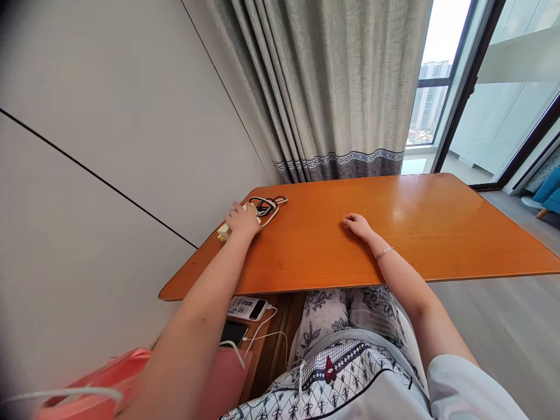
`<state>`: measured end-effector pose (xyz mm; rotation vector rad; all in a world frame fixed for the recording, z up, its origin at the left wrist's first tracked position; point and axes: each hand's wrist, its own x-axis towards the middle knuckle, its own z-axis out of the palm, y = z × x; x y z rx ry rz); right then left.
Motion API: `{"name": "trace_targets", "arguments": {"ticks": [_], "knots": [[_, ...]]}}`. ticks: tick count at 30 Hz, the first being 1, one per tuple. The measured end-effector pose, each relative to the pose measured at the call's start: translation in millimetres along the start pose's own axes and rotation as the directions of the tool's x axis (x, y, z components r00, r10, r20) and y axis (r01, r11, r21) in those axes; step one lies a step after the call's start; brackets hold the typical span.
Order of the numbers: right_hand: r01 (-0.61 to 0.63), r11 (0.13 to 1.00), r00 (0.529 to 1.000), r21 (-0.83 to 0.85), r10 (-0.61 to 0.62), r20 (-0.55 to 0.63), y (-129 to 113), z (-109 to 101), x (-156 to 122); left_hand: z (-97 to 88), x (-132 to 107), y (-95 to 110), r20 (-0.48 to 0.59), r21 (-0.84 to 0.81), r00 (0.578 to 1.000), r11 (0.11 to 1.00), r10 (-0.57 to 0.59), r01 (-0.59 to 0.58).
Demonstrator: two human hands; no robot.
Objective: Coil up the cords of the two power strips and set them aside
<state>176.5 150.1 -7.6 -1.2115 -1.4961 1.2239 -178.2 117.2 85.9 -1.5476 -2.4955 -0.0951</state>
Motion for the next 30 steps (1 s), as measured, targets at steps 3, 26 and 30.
{"name": "trace_targets", "arguments": {"ticks": [3, 26, 30], "knots": [[0.010, 0.999, 1.000, -0.034, -0.009, 0.013, 0, 0, 0, 0.6, -13, 26, -0.062, -0.043, 0.984, 0.985, 0.166, -0.169], [0.155, 0.883, 0.988, -0.443, -0.139, 0.069, -4, 0, -4, 55.5, -80, 147, -0.138, -0.409, 0.807, 0.709, 0.574, -0.575], [0.167, 0.849, 0.986, -0.502, -0.142, 0.087, -7, 0, -7, 57.4, -80, 147, -0.131, -0.418, 0.806, 0.705, 0.577, -0.573]]}}
